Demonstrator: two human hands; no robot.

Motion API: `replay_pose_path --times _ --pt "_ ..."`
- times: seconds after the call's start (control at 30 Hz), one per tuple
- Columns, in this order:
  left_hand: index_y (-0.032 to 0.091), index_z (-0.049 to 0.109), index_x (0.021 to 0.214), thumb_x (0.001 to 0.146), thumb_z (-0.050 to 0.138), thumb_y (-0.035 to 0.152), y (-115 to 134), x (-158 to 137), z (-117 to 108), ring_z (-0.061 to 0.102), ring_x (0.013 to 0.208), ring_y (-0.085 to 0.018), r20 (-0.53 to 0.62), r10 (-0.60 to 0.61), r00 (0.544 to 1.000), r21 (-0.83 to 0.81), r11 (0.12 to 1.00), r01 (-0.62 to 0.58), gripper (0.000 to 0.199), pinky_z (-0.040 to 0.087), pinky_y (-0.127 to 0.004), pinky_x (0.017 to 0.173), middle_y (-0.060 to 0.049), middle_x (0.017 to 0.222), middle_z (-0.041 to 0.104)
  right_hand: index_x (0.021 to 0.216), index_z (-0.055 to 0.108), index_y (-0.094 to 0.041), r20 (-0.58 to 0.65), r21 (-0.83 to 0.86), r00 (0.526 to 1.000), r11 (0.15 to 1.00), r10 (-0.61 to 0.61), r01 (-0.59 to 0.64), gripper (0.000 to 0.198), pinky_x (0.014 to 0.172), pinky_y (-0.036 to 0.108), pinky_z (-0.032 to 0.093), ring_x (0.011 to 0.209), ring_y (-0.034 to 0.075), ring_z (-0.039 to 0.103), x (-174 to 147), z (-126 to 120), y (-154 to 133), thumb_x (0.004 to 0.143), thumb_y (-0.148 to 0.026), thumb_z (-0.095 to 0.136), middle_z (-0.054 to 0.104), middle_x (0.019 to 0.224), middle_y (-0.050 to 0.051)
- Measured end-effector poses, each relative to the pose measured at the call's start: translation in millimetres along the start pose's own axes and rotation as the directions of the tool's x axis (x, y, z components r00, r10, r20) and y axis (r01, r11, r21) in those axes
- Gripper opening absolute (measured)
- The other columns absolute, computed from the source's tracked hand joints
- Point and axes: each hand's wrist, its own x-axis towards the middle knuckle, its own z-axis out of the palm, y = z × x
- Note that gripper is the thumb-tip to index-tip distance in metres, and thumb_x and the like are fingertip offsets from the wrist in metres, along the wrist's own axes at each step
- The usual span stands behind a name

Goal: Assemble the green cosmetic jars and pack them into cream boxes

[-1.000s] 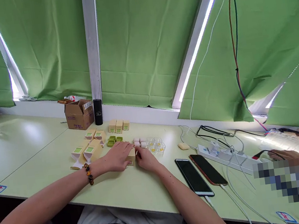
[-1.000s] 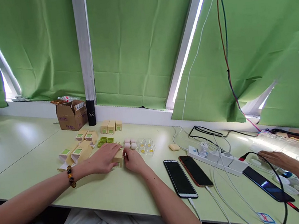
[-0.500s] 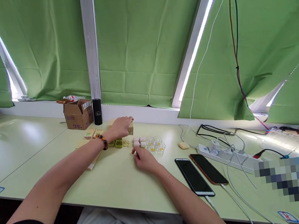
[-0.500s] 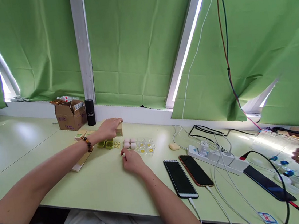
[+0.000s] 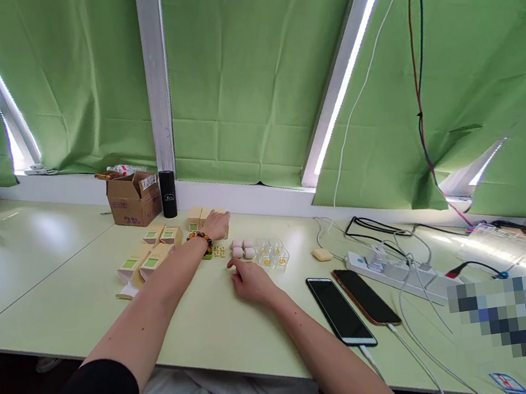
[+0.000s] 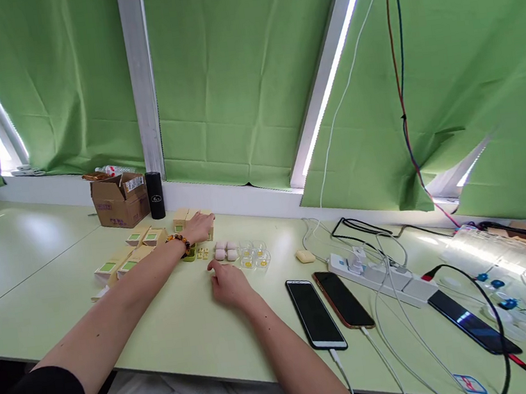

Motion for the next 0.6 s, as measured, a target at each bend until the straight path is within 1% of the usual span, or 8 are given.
replay_pose_path --times 0.07,0.17,0.23,0.33,0.4,0.5,0.6 --pt "0.009 0.058 0.123 0.072 0.065 0.007 3.2 -4.1 -3.6 0.057 0.119 -0.032 -0.029 -0.011 1.0 0.008 1.0 0.011 0.051 0.04 -0.042 0.105 -0.019 0.11 0.07 0.123 0.059 -0.022 0.006 -0.008 1.0 1.0 0.002 -0.002 0.035 0.067 0.03 0.033 0.084 0.022 0.064 -0.2 -0.4 -0.8 0.09 -0.013 0.054 0.072 0.09 0.006" --pt "0.009 0.061 0.122 0.075 0.063 0.01 13.6 -15.1 -9.9 0.049 0.127 -0.036 -0.078 -0.036 0.996 0.023 0.999 0.038 0.047 0.042 -0.045 0.101 -0.025 0.126 0.061 0.123 0.059 -0.022 0.011 -0.021 1.0 1.0 0.003 -0.003 0.035 0.067 0.03 0.033 0.084 0.022 0.065 0.0 -1.2 -2.7 0.09 -0.013 0.053 0.072 0.089 0.005" --pt "0.009 0.065 0.116 0.077 0.062 0.012 23.5 -23.8 -10.7 0.051 0.124 -0.037 -0.065 -0.051 0.997 0.024 0.998 0.053 0.039 0.042 -0.046 0.099 -0.025 0.128 0.059 0.123 0.059 -0.022 0.015 -0.03 1.0 1.0 0.007 -0.007 0.035 0.068 0.029 0.033 0.085 0.023 0.065 0.3 -1.6 -4.0 0.09 -0.013 0.054 0.072 0.089 0.005" --pt "0.007 0.07 0.107 0.077 0.064 0.017 38.9 -34.5 -5.1 0.061 0.106 -0.033 -0.007 -0.058 0.998 0.013 0.998 0.058 0.033 0.047 -0.044 0.09 -0.025 0.125 0.058 0.123 0.059 -0.022 0.015 -0.037 1.0 0.999 0.016 -0.015 0.035 0.068 0.029 0.033 0.085 0.023 0.065 0.4 -1.6 -5.4 0.089 -0.013 0.056 0.072 0.09 0.006" --pt "0.005 0.07 0.109 0.077 0.065 0.019 47.0 -37.9 0.8 0.062 0.101 -0.032 0.017 -0.077 0.997 0.011 0.997 0.076 0.036 0.048 -0.044 0.086 -0.027 0.124 0.058 0.123 0.059 -0.022 0.014 -0.038 1.0 0.999 0.017 -0.016 0.035 0.067 0.029 0.033 0.085 0.023 0.065 0.3 -1.4 -5.6 0.089 -0.013 0.056 0.072 0.09 0.006" --pt "0.003 0.069 0.117 0.077 0.065 0.021 54.0 -37.6 7.8 0.06 0.106 -0.036 0.038 -0.123 0.992 0.013 0.992 0.122 0.044 0.049 -0.045 0.087 -0.029 0.126 0.055 0.123 0.058 -0.021 0.021 -0.041 1.0 0.999 0.013 -0.012 0.035 0.068 0.029 0.033 0.085 0.023 0.065 -0.3 -1.8 -5.6 0.089 -0.013 0.056 0.072 0.089 0.005" --pt "0.001 0.066 0.125 0.078 0.064 0.023 56.7 -34.4 11.3 0.058 0.111 -0.037 0.058 -0.158 0.986 0.008 0.987 0.158 0.051 0.05 -0.044 0.087 -0.03 0.132 0.051 0.125 0.056 -0.022 0.05 -0.057 0.999 0.998 0.017 -0.014 0.036 0.068 0.029 0.033 0.087 0.022 0.065 -0.8 -3.6 -6.3 0.09 -0.015 0.056 0.072 0.092 0.005"
